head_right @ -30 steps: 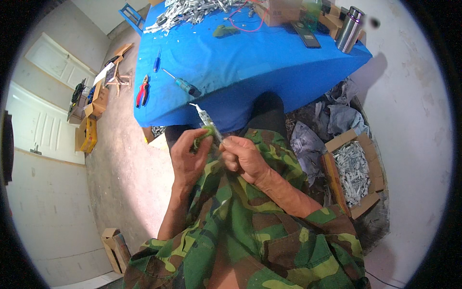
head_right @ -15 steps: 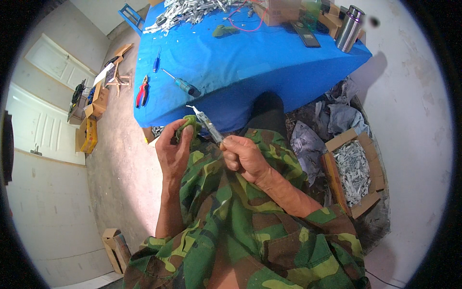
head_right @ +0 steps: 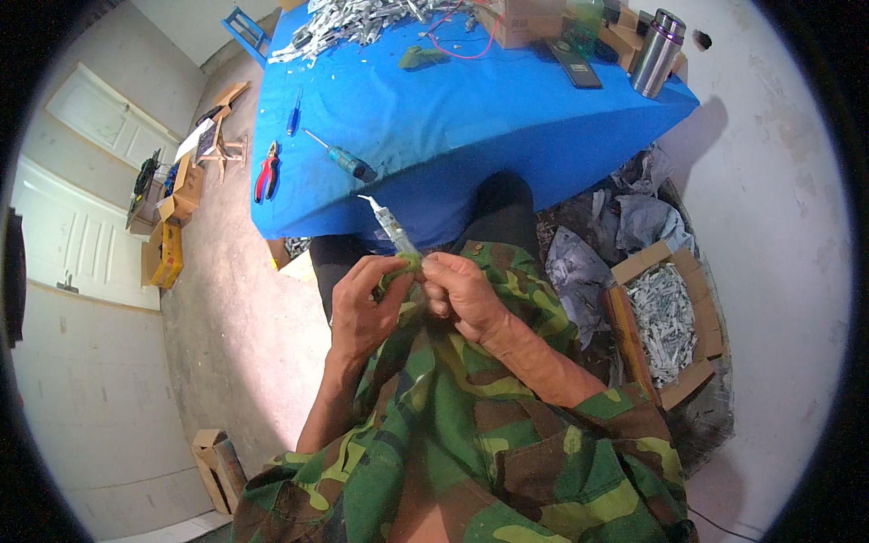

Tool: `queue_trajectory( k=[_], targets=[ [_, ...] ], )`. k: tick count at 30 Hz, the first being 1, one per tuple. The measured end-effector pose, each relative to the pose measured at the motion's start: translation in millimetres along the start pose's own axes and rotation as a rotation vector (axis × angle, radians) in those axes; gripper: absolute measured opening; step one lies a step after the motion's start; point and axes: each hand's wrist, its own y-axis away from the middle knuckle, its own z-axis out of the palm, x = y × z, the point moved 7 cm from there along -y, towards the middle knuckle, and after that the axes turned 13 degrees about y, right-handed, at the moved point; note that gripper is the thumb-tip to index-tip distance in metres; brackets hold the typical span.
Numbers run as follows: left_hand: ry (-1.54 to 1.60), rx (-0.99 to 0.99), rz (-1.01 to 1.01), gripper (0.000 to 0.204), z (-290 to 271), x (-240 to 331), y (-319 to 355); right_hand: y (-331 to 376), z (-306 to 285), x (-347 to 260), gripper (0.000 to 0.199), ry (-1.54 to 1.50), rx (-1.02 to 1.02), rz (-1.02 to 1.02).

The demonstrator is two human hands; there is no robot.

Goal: The person assembles electronic lighting components by fitting small plastic parts together, using pliers to crimp or secure pieces, and wiping the exterior with a cloth.

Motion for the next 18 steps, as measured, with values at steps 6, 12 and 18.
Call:
queue_trajectory(
  k=[6,12,18],
  targets=[
    [0.049,0.128,-0.127,0.020,-28.7,-17.5,-5.6,2.9,3.7,-16.5,0.023,0.613,0.158,-0.305],
    [0.006,0.167,-0.116,0.021,-38.6,-21.2,-14.3,17.2,22.6,-39.1,0.021,1.128,0.311,-0.571],
    [-0.080,0.112,-0.032,0.018,-25.9,-6.3,-14.4,23.5,33.8,-45.9,0.016,1.315,0.329,-0.737]
  ],
)
